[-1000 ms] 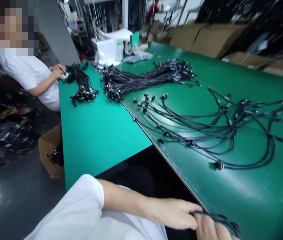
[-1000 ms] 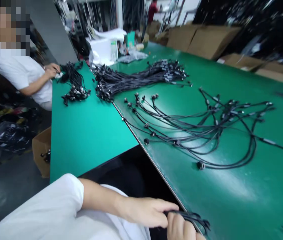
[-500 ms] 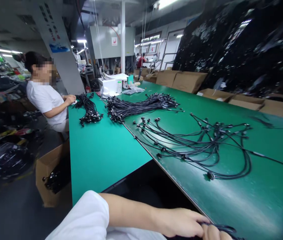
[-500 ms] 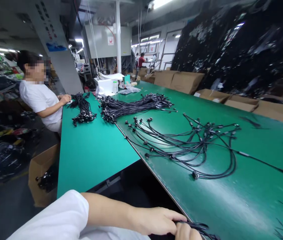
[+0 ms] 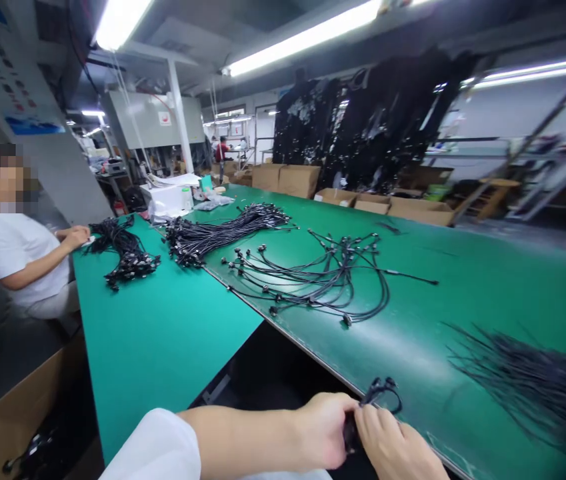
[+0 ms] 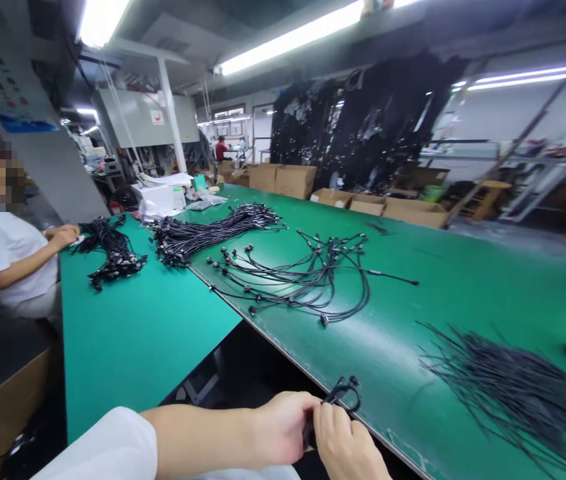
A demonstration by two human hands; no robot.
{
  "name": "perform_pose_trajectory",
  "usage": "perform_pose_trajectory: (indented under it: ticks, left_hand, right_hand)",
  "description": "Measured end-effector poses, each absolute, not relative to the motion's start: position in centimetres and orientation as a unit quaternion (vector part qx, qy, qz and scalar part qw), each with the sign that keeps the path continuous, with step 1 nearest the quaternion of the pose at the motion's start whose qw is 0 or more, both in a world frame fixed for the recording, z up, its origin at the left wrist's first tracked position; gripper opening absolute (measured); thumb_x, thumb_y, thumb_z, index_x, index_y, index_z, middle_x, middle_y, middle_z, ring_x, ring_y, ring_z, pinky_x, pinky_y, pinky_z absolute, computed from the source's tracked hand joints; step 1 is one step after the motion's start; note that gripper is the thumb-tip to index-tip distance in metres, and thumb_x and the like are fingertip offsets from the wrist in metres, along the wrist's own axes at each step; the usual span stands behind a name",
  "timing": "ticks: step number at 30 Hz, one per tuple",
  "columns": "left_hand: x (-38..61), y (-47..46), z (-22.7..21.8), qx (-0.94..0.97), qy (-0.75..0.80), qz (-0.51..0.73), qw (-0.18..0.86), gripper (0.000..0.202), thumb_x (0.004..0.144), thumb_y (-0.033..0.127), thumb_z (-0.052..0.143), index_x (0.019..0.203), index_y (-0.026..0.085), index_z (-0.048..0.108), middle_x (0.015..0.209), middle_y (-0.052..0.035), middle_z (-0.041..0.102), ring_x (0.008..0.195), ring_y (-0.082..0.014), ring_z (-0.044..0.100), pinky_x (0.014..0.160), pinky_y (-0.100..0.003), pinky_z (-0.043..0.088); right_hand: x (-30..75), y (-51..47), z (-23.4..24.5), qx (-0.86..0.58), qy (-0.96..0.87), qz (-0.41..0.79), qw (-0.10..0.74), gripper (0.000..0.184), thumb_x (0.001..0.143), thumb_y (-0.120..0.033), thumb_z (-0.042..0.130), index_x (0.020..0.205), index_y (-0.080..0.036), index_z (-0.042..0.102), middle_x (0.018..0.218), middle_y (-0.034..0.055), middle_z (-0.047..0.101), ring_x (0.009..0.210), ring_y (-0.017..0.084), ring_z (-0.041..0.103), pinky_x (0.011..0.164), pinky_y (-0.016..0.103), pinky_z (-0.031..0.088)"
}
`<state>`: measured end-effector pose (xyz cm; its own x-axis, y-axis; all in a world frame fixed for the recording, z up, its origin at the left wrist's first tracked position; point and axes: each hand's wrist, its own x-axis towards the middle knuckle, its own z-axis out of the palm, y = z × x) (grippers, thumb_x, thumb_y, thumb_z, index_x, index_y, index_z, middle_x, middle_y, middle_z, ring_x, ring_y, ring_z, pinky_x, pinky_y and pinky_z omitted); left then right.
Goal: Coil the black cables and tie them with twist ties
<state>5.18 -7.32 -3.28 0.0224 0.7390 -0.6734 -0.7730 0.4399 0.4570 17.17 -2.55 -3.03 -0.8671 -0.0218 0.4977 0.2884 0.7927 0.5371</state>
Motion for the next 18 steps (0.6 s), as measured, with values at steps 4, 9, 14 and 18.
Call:
perform_pose_trajectory:
  ticks: [4, 9, 14, 18]
  left_hand:
    - [5.8, -7.7, -1.8, 0.179, 0.422, 0.662, 0.593, 0.016, 0.074, 0.015, 0.053, 0.078, 0.015, 0.068, 0.082, -0.0036, 0.061, 0.086, -0.0179, 0.055, 0.09, -0.031, 0.04]
    - [3.1, -7.3, 0.6, 0.541, 0.521, 0.546, 0.371, 0.033, 0.075, 0.007, 0.051, 0.09, 0.025, 0.075, 0.11, -0.0047, 0.057, 0.113, -0.0206, 0.046, 0.104, -0.036, 0.033]
    - [1.5, -5.9, 0.6, 0.748, 0.491, 0.351, 0.277, 0.038, 0.077, 0.006, 0.045, 0.09, 0.025, 0.076, 0.096, -0.0047, 0.06, 0.095, -0.019, 0.051, 0.096, -0.036, 0.035]
    - [1.0, -2.7, 0.3, 0.64, 0.522, 0.36, 0.433, 0.027, 0.079, 0.019, 0.048, 0.091, 0.018, 0.073, 0.092, -0.0054, 0.061, 0.089, -0.0191, 0.053, 0.089, -0.035, 0.04]
  right_hand:
    - [18.0, -1.6, -1.4, -0.189, -0.934, -0.082, 0.293, 0.021, 0.084, -0.006, 0.044, 0.079, -0.021, 0.059, 0.068, 0.0023, 0.062, 0.059, 0.017, 0.058, 0.051, 0.026, 0.039]
    - [18.1, 0.0, -0.4, -0.316, -0.843, 0.334, 0.278, 0.035, 0.095, -0.04, 0.039, 0.071, -0.02, 0.055, 0.066, 0.0008, 0.061, 0.059, 0.017, 0.058, 0.052, 0.024, 0.043]
    - [18.4, 1.3, 0.2, -0.362, -0.815, 0.276, 0.359, 0.039, 0.093, -0.041, 0.042, 0.062, -0.019, 0.049, 0.059, -0.0003, 0.053, 0.054, 0.014, 0.051, 0.05, 0.023, 0.039]
    - [18.3, 0.5, 0.0, -0.302, -0.872, 0.102, 0.373, 0.028, 0.096, -0.024, 0.039, 0.074, -0.02, 0.056, 0.069, 0.0009, 0.059, 0.065, 0.014, 0.056, 0.059, 0.023, 0.041]
